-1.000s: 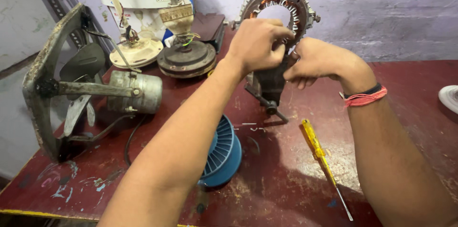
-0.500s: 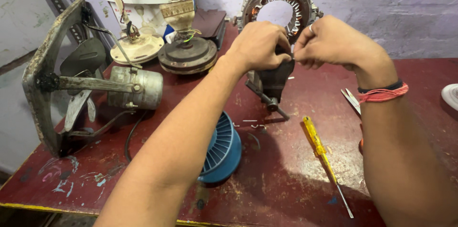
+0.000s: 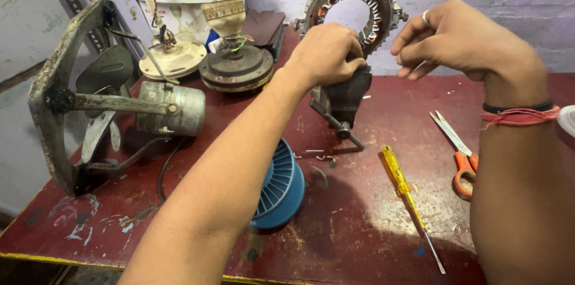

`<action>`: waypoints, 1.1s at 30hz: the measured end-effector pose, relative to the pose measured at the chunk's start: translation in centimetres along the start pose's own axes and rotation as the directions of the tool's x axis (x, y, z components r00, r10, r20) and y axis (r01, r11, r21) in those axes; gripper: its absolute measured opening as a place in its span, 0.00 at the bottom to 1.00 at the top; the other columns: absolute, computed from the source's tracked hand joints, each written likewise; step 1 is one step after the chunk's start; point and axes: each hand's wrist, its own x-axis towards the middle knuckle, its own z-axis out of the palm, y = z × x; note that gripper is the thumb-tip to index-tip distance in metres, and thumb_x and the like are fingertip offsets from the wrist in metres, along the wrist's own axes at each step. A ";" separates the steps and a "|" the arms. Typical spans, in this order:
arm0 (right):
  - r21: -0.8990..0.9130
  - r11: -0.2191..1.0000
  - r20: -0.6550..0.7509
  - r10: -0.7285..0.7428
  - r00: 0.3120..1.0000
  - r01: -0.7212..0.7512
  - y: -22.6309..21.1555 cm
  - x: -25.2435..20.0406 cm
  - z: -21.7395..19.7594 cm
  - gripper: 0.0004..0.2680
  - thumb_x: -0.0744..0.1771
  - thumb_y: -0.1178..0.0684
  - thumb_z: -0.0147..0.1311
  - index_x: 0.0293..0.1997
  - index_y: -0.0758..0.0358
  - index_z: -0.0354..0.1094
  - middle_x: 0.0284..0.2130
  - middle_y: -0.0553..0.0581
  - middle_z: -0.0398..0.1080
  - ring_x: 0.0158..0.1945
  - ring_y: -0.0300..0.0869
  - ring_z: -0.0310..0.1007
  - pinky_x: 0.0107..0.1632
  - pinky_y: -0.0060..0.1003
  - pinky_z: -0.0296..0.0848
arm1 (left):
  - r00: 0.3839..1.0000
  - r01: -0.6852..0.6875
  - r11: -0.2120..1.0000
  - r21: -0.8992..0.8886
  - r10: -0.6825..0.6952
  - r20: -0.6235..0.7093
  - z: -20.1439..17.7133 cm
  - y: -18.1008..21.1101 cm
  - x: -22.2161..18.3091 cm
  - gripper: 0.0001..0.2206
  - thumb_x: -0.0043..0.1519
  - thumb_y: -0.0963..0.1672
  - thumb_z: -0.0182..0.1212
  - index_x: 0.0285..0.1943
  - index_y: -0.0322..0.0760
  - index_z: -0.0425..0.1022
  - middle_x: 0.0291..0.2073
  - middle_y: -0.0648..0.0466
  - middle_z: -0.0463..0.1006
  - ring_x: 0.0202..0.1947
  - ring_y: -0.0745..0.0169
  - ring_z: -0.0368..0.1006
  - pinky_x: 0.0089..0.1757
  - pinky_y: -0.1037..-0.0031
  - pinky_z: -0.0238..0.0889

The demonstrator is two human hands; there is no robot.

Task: The person uses a screwdriver to adjust copper windings inside a motor stator held in a bench vise. They repeatedly probe and reposition the windings, occasionally rotating the stator to access different slots.

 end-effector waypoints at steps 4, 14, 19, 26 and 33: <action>0.045 0.991 -0.090 -0.122 0.988 0.126 0.1 0.8 1.1 0.06 0.65 0.65 0.55 0.42 0.74 0.77 0.29 0.61 0.78 0.30 0.41 0.79 0.35 0.34 0.80 | 0.998 -0.003 0.997 -0.076 -0.002 -0.060 -0.6 0.3 -0.1 0.06 0.53 0.45 0.68 0.32 0.37 0.84 0.30 0.47 0.82 0.34 0.46 0.78 0.39 0.60 0.71; -0.019 0.940 -0.260 -0.335 0.906 0.342 1.3 3.4 5.3 0.06 0.66 0.63 0.58 0.46 0.72 0.77 0.25 0.58 0.76 0.25 0.36 0.76 0.28 0.32 0.75 | 0.508 0.384 0.898 -0.214 -0.399 -0.763 -0.1 -3.1 -1.4 0.06 0.55 0.40 0.56 0.39 0.35 0.71 0.31 0.48 0.73 0.35 0.53 0.72 0.41 0.63 0.67; -0.226 0.879 -0.311 -0.474 0.824 0.420 1.6 3.8 6.2 0.06 0.66 0.61 0.60 0.45 0.66 0.80 0.19 0.55 0.73 0.22 0.33 0.73 0.28 0.30 0.71 | 0.461 0.419 0.664 -0.619 -0.743 -0.485 1.3 -7.3 -1.7 0.34 0.50 0.45 0.65 0.66 0.32 0.57 0.49 0.46 0.69 0.49 0.51 0.68 0.52 0.66 0.65; -0.278 0.845 -0.367 -0.533 0.762 0.457 2.3 4.5 6.8 0.06 0.66 0.60 0.63 0.45 0.63 0.81 0.16 0.50 0.65 0.19 0.30 0.58 0.26 0.30 0.61 | 0.589 0.622 0.380 -0.685 -0.803 0.090 1.2 -7.0 -2.4 0.69 0.31 0.51 0.82 0.74 0.25 0.28 0.63 0.33 0.66 0.63 0.46 0.68 0.61 0.66 0.59; -0.258 0.833 -0.370 -0.553 0.746 0.490 2.6 5.0 7.0 0.06 0.66 0.61 0.63 0.45 0.65 0.81 0.17 0.48 0.66 0.21 0.28 0.57 0.26 0.28 0.59 | 0.397 0.730 0.164 -0.664 -0.892 0.216 1.5 -3.8 -1.0 0.71 0.23 0.54 0.84 0.70 0.17 0.34 0.56 0.29 0.74 0.57 0.44 0.76 0.56 0.63 0.69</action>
